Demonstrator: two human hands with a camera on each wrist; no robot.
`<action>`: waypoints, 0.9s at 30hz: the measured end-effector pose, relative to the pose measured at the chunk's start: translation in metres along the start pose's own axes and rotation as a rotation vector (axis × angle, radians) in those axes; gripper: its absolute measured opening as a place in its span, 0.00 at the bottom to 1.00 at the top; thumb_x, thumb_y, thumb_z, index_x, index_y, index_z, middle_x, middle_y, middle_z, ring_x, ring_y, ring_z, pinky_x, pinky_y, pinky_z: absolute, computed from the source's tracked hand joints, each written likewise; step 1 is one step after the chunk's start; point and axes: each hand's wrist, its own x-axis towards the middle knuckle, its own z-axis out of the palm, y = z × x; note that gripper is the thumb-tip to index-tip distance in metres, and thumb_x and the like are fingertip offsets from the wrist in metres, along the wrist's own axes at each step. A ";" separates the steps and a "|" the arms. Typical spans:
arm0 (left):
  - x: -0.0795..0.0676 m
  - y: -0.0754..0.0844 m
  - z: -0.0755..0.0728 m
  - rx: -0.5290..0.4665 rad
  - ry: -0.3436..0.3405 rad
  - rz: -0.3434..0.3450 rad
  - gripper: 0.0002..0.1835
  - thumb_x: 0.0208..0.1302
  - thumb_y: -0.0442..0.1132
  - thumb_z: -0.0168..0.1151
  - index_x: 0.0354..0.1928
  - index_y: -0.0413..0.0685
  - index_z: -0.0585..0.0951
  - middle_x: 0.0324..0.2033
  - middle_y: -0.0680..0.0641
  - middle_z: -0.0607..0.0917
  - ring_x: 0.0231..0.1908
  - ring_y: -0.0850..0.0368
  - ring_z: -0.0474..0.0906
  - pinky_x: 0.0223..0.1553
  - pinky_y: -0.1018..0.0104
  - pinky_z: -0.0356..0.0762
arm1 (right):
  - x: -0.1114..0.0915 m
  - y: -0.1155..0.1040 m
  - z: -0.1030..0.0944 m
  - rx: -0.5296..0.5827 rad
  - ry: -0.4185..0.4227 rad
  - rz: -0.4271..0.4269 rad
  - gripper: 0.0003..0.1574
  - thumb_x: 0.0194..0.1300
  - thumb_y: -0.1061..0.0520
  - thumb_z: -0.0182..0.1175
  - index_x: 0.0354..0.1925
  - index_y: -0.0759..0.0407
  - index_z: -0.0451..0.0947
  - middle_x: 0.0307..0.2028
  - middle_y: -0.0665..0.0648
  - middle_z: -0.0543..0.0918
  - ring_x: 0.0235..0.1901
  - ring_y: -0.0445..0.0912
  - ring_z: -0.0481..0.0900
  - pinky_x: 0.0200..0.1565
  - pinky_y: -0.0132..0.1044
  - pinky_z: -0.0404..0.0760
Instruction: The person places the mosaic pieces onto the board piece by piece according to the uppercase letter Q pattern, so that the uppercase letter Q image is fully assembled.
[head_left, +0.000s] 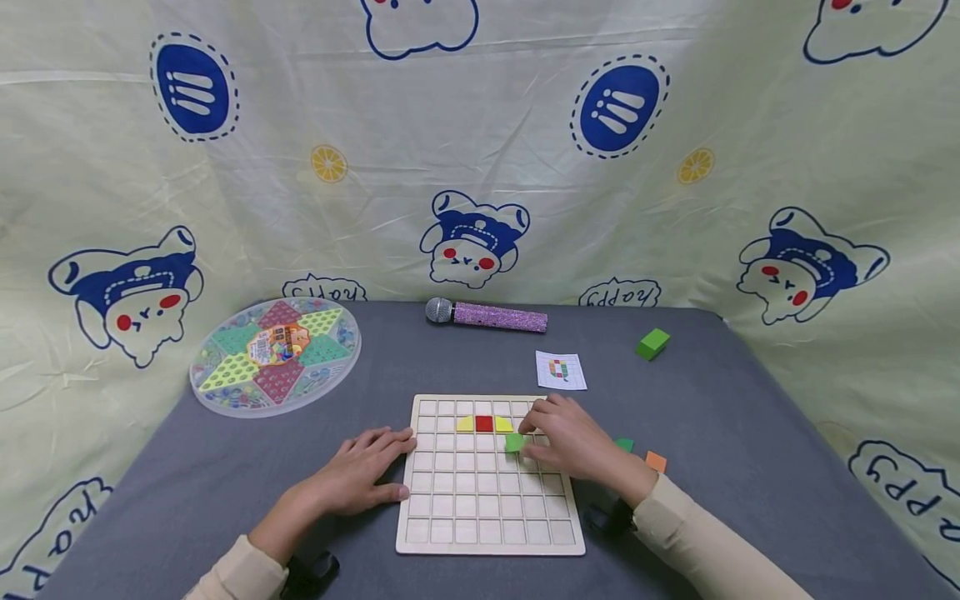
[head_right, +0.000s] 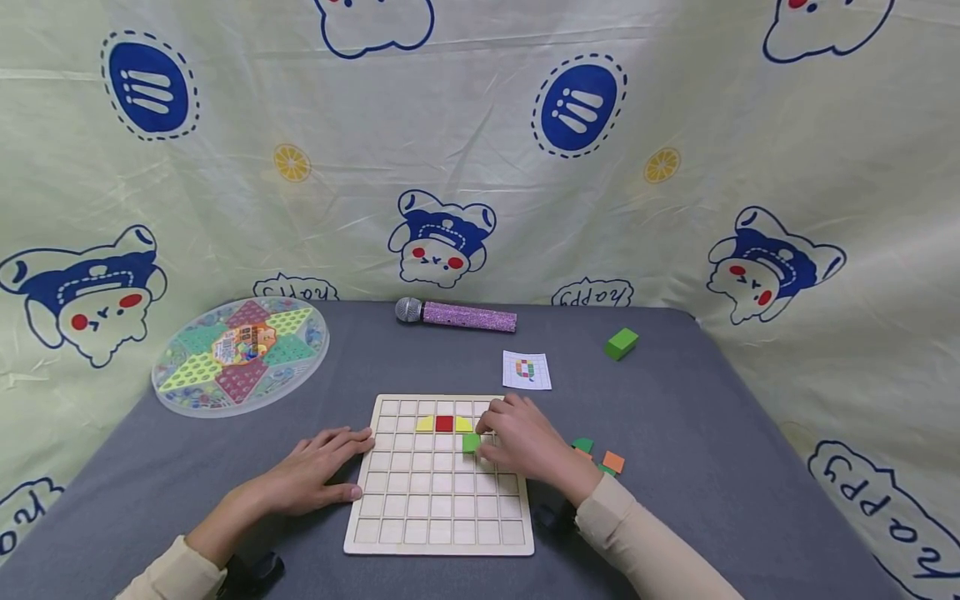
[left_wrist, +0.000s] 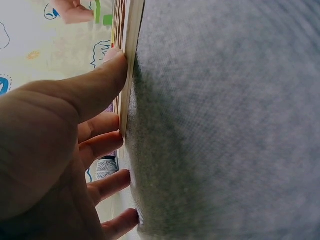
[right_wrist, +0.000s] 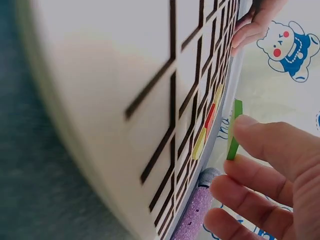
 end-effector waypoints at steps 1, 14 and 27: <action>0.000 0.000 0.000 0.001 0.000 0.000 0.37 0.62 0.59 0.57 0.69 0.50 0.64 0.70 0.48 0.62 0.69 0.41 0.55 0.61 0.36 0.54 | 0.002 0.000 0.000 -0.002 -0.004 -0.002 0.12 0.51 0.48 0.70 0.35 0.50 0.84 0.35 0.47 0.82 0.38 0.43 0.73 0.44 0.41 0.72; 0.001 0.000 0.000 0.014 -0.001 0.003 0.37 0.62 0.58 0.58 0.69 0.51 0.64 0.70 0.48 0.62 0.69 0.41 0.55 0.61 0.37 0.54 | 0.018 -0.001 0.010 -0.018 -0.088 0.022 0.12 0.52 0.47 0.70 0.35 0.49 0.84 0.34 0.46 0.82 0.33 0.41 0.69 0.37 0.36 0.67; 0.001 0.002 -0.001 0.013 -0.010 -0.008 0.37 0.62 0.58 0.58 0.69 0.51 0.64 0.70 0.48 0.63 0.69 0.41 0.55 0.61 0.37 0.54 | 0.023 -0.001 0.012 -0.006 -0.124 0.023 0.12 0.51 0.46 0.70 0.33 0.50 0.84 0.33 0.47 0.82 0.32 0.41 0.68 0.35 0.34 0.63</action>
